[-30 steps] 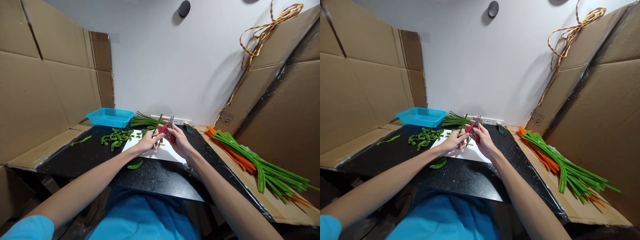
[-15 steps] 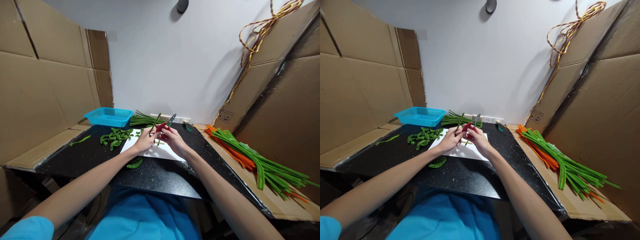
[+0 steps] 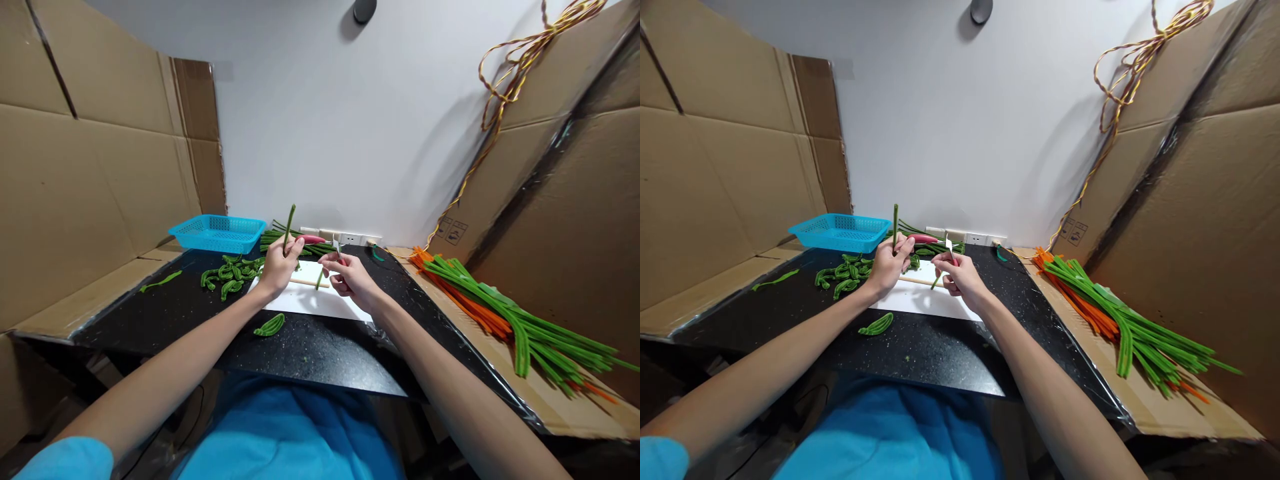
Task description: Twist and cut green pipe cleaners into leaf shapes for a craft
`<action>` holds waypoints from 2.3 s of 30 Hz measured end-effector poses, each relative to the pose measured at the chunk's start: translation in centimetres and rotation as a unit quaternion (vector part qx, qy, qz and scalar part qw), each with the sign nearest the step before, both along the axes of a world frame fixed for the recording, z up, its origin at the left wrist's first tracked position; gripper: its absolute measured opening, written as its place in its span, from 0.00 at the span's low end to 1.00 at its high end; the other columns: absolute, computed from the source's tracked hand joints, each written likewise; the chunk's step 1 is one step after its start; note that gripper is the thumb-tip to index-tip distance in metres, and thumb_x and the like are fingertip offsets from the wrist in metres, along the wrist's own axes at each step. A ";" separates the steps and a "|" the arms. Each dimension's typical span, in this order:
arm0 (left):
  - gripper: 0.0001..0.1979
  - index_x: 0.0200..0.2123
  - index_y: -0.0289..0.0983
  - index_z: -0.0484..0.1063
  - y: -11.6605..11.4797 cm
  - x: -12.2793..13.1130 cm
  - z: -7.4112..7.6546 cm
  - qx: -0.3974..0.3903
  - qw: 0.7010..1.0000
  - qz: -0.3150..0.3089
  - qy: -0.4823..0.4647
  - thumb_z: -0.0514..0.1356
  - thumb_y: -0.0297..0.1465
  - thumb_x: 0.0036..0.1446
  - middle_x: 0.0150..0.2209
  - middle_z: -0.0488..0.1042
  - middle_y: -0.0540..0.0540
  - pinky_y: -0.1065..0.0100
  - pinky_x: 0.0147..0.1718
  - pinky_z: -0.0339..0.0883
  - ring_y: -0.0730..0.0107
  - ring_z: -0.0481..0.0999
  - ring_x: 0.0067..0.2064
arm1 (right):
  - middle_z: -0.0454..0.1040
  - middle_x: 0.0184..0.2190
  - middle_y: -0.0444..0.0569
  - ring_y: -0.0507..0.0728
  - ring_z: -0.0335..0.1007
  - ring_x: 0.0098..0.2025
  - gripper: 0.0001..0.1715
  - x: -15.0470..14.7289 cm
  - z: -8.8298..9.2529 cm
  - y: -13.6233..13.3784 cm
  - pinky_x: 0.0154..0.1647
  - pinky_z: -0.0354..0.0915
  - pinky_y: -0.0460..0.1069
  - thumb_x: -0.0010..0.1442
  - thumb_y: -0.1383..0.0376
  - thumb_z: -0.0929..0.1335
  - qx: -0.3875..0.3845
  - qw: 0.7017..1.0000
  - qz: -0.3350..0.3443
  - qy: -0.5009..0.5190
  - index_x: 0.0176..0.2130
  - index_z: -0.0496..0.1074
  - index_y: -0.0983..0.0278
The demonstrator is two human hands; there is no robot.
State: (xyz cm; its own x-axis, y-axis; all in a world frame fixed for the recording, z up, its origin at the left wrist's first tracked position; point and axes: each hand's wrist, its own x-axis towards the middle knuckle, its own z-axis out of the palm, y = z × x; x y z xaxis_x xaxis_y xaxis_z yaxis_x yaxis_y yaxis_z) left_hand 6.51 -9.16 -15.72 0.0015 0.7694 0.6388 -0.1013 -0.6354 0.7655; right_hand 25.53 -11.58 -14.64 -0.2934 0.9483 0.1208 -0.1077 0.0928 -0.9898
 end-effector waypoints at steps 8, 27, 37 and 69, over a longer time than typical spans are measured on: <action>0.22 0.28 0.41 0.54 -0.6 -0.1 -0.1 0.004 0.998 -0.008 0.054 0.59 0.45 0.68 0.26 0.55 0.56 0.71 0.19 0.51 0.78 0.56 0.21 | 0.68 0.25 0.43 0.46 0.47 0.18 0.24 0.0 -0.4 0.3 0.17 0.38 0.45 0.53 0.47 0.77 0.018 0.991 -0.108 -0.078 0.32 0.70 0.62; 0.11 0.30 0.39 0.62 -2.4 1.6 -0.9 0.042 0.977 -0.024 0.209 0.62 0.34 0.60 0.25 0.59 0.56 0.72 0.24 0.53 0.76 0.59 0.25 | 0.69 0.27 0.44 0.55 0.62 0.30 0.04 0.4 -1.0 1.3 0.33 0.56 0.50 0.56 0.64 0.69 0.271 0.905 -0.224 -0.238 0.33 0.71 0.62; 0.17 0.31 0.42 0.53 -1.4 -0.2 -1.1 0.029 0.989 -0.073 0.124 0.61 0.37 0.63 0.25 0.57 0.59 0.74 0.16 0.54 0.80 0.64 0.17 | 0.60 0.20 0.42 0.53 0.54 0.25 0.17 0.9 -0.6 0.8 0.27 0.52 0.48 0.60 0.59 0.69 0.267 0.919 -0.224 -0.185 0.22 0.68 0.61; 0.28 0.32 0.42 0.54 -1.4 -0.7 -0.3 -0.054 0.972 -0.118 0.197 0.72 0.46 0.54 0.24 0.70 0.55 0.77 0.13 0.61 0.64 0.82 0.26 | 0.75 0.24 0.48 0.55 0.72 0.26 0.23 -0.9 -0.4 -0.6 0.23 0.66 0.49 0.55 0.49 0.79 0.181 0.977 -0.104 0.037 0.26 0.72 0.62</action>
